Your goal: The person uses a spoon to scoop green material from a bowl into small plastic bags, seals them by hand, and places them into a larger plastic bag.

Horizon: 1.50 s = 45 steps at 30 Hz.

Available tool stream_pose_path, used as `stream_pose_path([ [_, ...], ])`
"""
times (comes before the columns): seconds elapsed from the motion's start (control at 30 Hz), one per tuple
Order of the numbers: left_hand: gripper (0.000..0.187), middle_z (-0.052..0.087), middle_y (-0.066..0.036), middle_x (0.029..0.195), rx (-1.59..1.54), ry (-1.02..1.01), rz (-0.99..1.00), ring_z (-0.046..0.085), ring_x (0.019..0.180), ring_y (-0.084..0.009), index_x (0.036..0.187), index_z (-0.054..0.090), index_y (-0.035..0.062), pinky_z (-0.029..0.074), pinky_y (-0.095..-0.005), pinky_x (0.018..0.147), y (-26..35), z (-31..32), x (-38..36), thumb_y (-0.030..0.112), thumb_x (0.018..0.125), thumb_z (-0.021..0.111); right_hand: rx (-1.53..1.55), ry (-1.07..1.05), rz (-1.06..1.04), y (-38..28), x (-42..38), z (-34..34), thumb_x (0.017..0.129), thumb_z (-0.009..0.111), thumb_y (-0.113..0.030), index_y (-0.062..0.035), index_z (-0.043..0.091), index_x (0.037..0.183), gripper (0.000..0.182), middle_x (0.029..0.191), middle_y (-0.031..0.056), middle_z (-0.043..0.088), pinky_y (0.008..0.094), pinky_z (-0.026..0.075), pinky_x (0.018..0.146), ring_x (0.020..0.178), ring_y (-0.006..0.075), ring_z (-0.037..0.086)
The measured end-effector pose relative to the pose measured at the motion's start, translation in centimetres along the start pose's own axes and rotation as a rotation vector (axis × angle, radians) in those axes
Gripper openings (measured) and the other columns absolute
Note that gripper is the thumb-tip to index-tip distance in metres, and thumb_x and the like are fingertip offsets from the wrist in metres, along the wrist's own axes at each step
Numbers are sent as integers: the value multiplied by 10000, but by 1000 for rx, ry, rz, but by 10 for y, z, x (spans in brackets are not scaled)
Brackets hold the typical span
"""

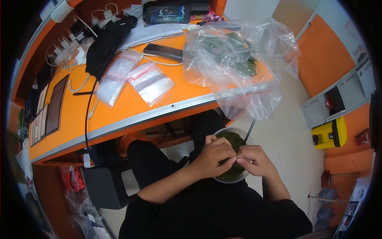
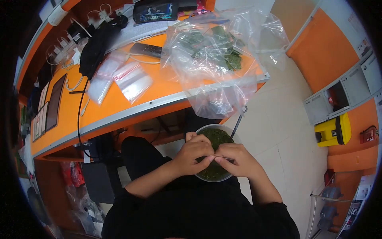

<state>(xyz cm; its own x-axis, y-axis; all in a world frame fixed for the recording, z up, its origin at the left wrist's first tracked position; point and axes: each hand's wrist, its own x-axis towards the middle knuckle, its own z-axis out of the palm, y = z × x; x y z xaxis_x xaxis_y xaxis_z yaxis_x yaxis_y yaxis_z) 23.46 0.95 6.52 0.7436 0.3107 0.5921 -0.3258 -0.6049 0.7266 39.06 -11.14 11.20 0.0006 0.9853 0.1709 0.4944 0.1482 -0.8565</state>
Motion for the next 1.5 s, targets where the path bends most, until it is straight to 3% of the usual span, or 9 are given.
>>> stream_pose_path([
  [0.27, 131, 618, 0, 800, 37, 40, 59, 568, 820, -192, 870, 582, 126, 284, -369, 788, -2, -1, -4, 230, 815, 638, -142, 67, -196, 0, -3, -25, 833, 591, -37, 1, 637, 828, 60, 734, 128, 614, 358, 483, 581, 642, 273, 605],
  [0.4, 249, 622, -2, 827, -128, 125, -36, 561, 841, -183, 943, 567, 122, 275, -363, 816, 0, -2, -2, 354, 852, 570, -137, 507, -141, -22, -11, -88, 955, 489, -97, 0, 641, 917, 184, 895, 160, 678, 314, 523, 604, 723, 204, 651],
  [0.53, 237, 612, 12, 832, -116, 59, -59, 555, 843, -166, 1006, 565, 122, 253, -372, 824, -1, -1, -4, 264, 817, 583, -243, 841, -483, -54, 34, -135, 981, 438, -85, 60, 595, 1022, 218, 958, 159, 654, 303, 513, 694, 762, 194, 638],
  [0.73, 187, 611, 17, 813, -16, 33, -55, 558, 827, -162, 956, 582, 126, 259, -368, 817, 5, 4, -2, 186, 782, 610, -710, 14, 221, -67, 150, -151, 861, 541, -93, -5, 647, 1010, 203, 833, 123, 667, 320, 490, 749, 811, 229, 635],
  [0.83, 169, 611, 20, 804, 25, 31, -67, 560, 823, -158, 931, 588, 128, 263, -368, 812, 9, 4, -4, 168, 770, 622, -854, -5, 74, -18, 186, -148, 848, 540, -117, -21, 649, 1051, 249, 953, 167, 677, 367, 483, 808, 861, 318, 627],
  [0.9, 165, 611, 21, 801, 44, 43, -78, 561, 822, -156, 922, 590, 130, 264, -368, 811, 10, 2, -3, 165, 765, 628, -792, 441, -458, -19, 189, -137, 846, 538, -126, -21, 647, 1066, 267, 1071, 183, 657, 408, 473, 848, 941, 362, 606],
  [1.1, 58, 601, 4, 787, 29, 107, -81, 562, 801, -164, 818, 603, 115, 275, -363, 801, 5, 0, -7, 142, 794, 649, -684, 708, -226, -119, 133, -107, 791, 537, -14, 3, 636, 968, 204, 878, 134, 655, 371, 506, 755, 874, 293, 633],
  [1.3, 230, 571, 6, 660, 73, 177, -11, 553, 713, -148, 633, 569, 97, 305, -365, 779, -3, 9, -7, 182, 787, 717, -612, 28, -514, -113, 173, 16, 781, 584, 0, -37, 565, 1085, 306, 942, 152, 592, 412, 489, 803, 905, 324, 599],
  [1.5, 295, 555, 12, 591, 65, 195, 33, 545, 669, -139, 582, 559, 106, 318, -355, 765, 0, 6, -6, 224, 814, 696, -742, -67, -445, -43, 248, 53, 820, 571, -66, -9, 580, 995, 184, 930, 174, 588, 419, 483, 805, 909, 345, 597],
])
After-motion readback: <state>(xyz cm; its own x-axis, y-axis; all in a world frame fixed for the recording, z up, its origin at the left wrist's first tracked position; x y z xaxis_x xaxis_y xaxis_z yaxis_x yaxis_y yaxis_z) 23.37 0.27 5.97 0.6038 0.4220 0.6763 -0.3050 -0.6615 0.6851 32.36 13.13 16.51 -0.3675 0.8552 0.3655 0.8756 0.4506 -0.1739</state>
